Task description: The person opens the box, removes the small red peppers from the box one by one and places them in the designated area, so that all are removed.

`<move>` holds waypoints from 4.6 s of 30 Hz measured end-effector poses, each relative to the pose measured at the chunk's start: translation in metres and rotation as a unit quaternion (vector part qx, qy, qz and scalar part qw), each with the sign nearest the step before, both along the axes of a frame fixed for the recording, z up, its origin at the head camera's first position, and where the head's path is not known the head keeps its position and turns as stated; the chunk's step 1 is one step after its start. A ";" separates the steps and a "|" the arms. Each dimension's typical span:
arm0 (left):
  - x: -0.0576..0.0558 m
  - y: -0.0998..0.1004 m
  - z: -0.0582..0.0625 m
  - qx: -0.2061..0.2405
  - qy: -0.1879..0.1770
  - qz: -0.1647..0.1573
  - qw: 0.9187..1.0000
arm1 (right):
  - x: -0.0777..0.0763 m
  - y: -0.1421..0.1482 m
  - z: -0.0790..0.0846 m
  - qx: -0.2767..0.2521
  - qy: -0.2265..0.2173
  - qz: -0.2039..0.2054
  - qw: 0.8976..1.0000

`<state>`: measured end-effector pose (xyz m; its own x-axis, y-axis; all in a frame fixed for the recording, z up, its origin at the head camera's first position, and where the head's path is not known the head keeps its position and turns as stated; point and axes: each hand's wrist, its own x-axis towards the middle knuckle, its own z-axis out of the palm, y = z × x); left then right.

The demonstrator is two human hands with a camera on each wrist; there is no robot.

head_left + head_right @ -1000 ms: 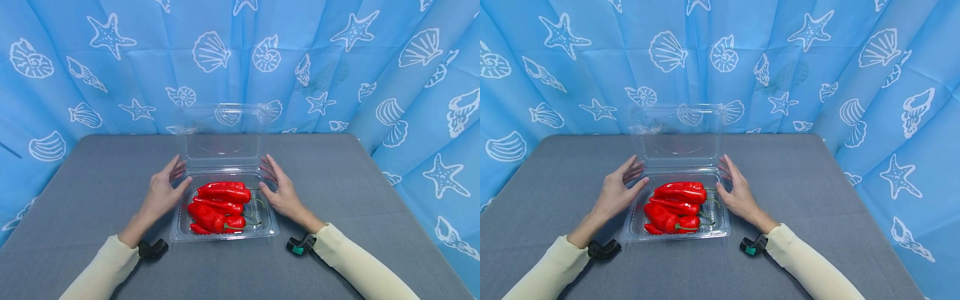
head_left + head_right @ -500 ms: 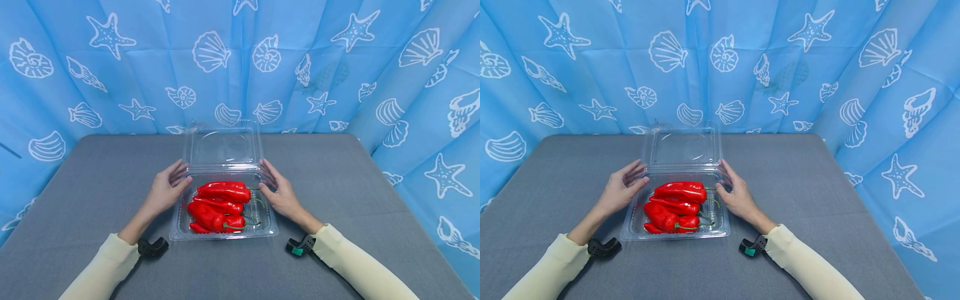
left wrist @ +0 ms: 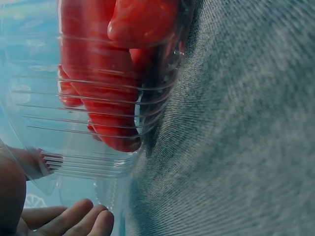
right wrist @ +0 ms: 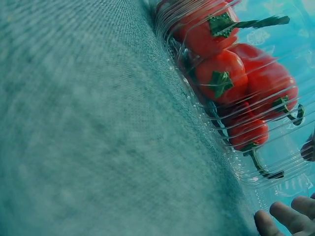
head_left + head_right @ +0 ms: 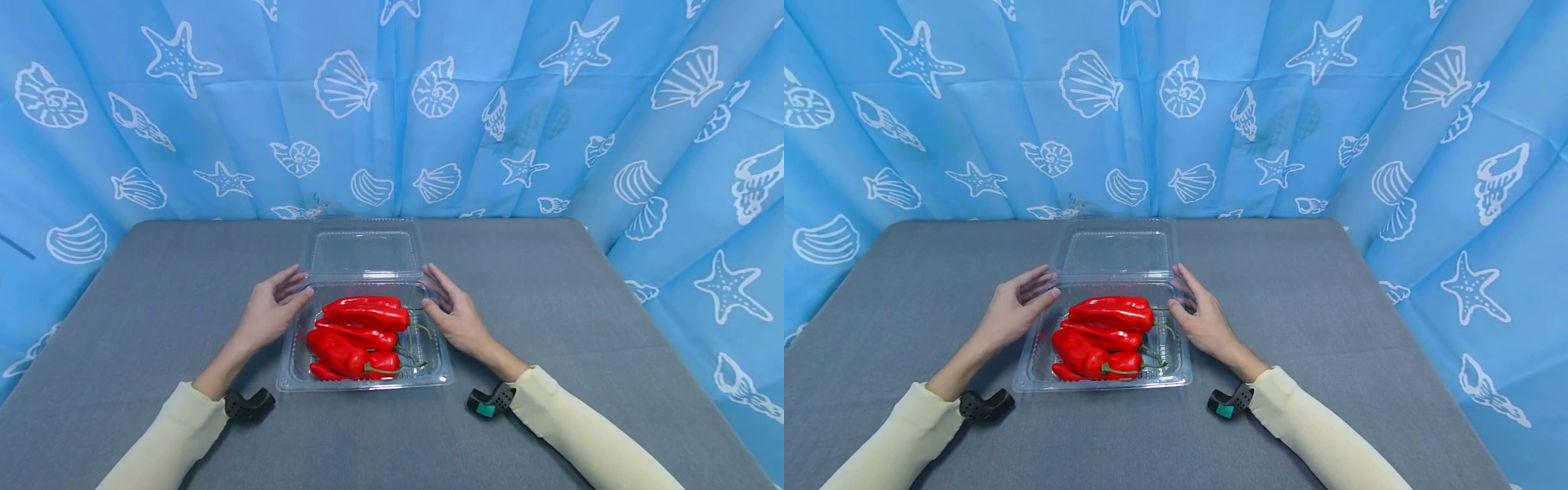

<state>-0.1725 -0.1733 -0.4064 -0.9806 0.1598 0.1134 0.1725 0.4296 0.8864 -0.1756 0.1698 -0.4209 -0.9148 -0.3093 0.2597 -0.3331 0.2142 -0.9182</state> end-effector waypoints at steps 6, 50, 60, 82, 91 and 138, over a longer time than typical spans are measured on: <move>0.000 -0.001 -0.003 0.033 -0.002 -0.004 0.999 | 0.000 0.000 -0.001 0.002 0.003 -0.001 1.000; -0.008 -0.004 -0.025 0.097 0.018 -0.056 0.994 | 0.004 -0.026 0.046 0.148 0.076 0.178 0.970; -0.009 -0.003 -0.025 0.094 0.020 -0.053 0.994 | 0.009 -0.030 0.043 0.209 0.088 0.175 0.958; -0.009 -0.004 -0.025 0.096 0.016 -0.052 0.994 | 0.009 -0.024 0.054 0.138 0.141 0.108 0.974; -0.008 -0.004 -0.025 0.095 0.021 -0.051 0.994 | -0.018 0.006 0.069 0.015 0.136 -0.062 0.989; -0.008 -0.002 -0.025 0.088 0.020 -0.040 0.995 | -0.063 0.046 -0.009 0.146 0.047 -0.209 0.966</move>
<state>-0.1805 -0.1753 -0.4314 -0.9599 0.2109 0.1847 0.2360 0.2520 0.9385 -0.2388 0.2157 -0.4300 -0.9521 0.0088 0.3058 -0.2413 0.5930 -0.7682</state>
